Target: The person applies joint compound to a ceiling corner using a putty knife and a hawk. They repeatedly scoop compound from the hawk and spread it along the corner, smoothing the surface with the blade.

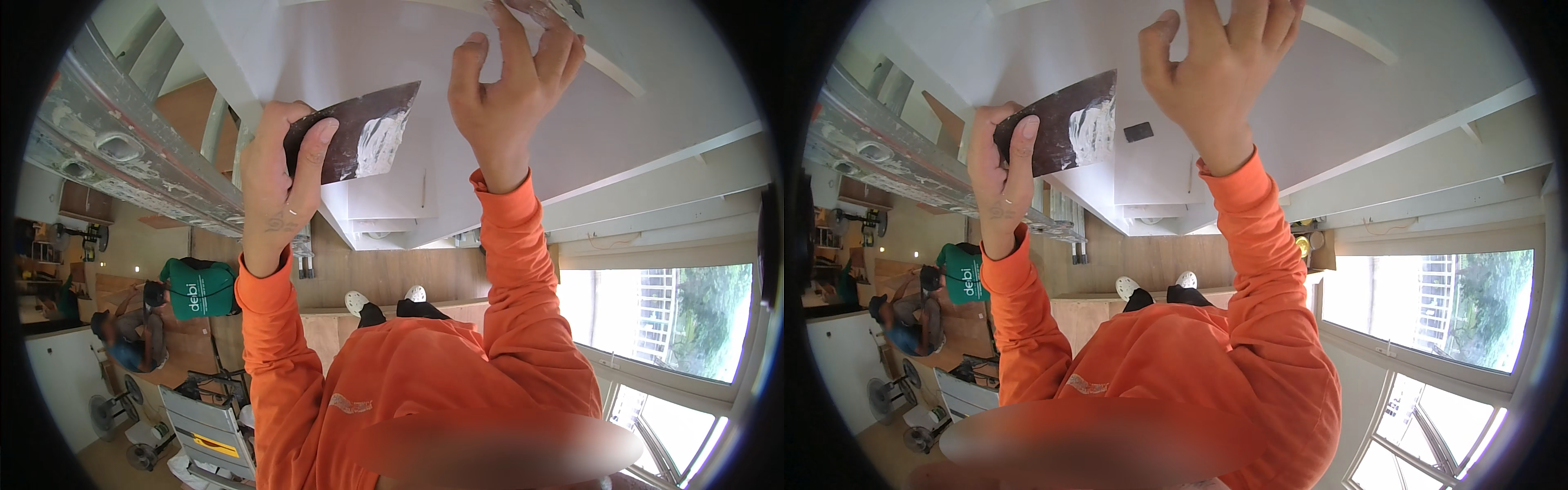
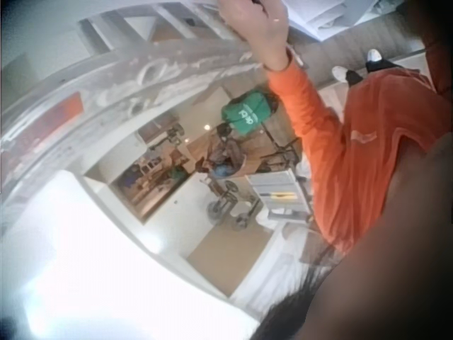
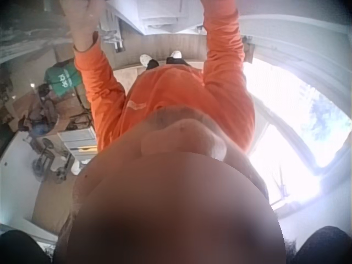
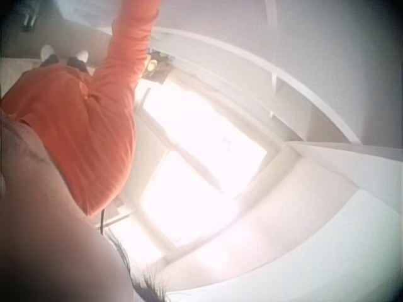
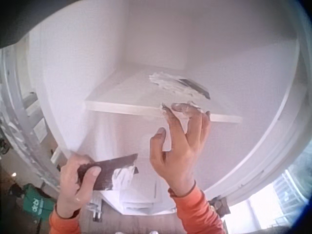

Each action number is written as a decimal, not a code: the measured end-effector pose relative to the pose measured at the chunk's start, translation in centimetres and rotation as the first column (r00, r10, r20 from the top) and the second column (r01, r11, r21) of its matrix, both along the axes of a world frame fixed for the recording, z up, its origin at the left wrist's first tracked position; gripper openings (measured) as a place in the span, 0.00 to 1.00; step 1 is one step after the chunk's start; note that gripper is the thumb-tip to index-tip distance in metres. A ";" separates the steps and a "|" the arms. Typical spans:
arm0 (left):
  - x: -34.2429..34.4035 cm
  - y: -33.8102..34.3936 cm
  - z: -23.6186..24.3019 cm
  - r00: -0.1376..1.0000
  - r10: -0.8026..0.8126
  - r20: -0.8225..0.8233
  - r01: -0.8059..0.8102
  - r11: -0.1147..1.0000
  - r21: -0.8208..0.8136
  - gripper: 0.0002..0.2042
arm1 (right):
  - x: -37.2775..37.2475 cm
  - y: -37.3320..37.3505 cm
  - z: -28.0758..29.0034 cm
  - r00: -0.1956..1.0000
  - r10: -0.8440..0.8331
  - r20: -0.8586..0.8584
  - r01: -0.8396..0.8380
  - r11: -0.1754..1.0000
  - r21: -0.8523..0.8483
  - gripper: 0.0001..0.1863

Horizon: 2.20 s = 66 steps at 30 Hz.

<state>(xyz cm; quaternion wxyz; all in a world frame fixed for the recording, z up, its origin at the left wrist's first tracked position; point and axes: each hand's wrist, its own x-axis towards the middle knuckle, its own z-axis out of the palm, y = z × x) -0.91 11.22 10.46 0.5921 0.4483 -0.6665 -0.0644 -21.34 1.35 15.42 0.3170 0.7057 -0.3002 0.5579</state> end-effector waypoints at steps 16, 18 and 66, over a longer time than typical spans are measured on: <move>0.1 0.0 0.0 1.000 0.011 0.001 -0.011 1.000 0.011 0.07 | -5.2 -0.3 -3.5 0.877 0.264 0.401 -0.396 0.870 0.293 0.26; 0.1 0.1 0.0 1.000 0.018 -0.012 -0.017 1.000 0.024 0.07 | -5.1 -0.5 -3.4 0.885 0.259 0.386 -0.377 0.886 0.269 0.27; 0.2 0.0 0.0 1.000 0.006 -0.002 -0.006 1.000 0.015 0.08 | -3.4 -1.4 -3.8 0.979 0.110 0.170 -0.149 0.959 0.240 0.33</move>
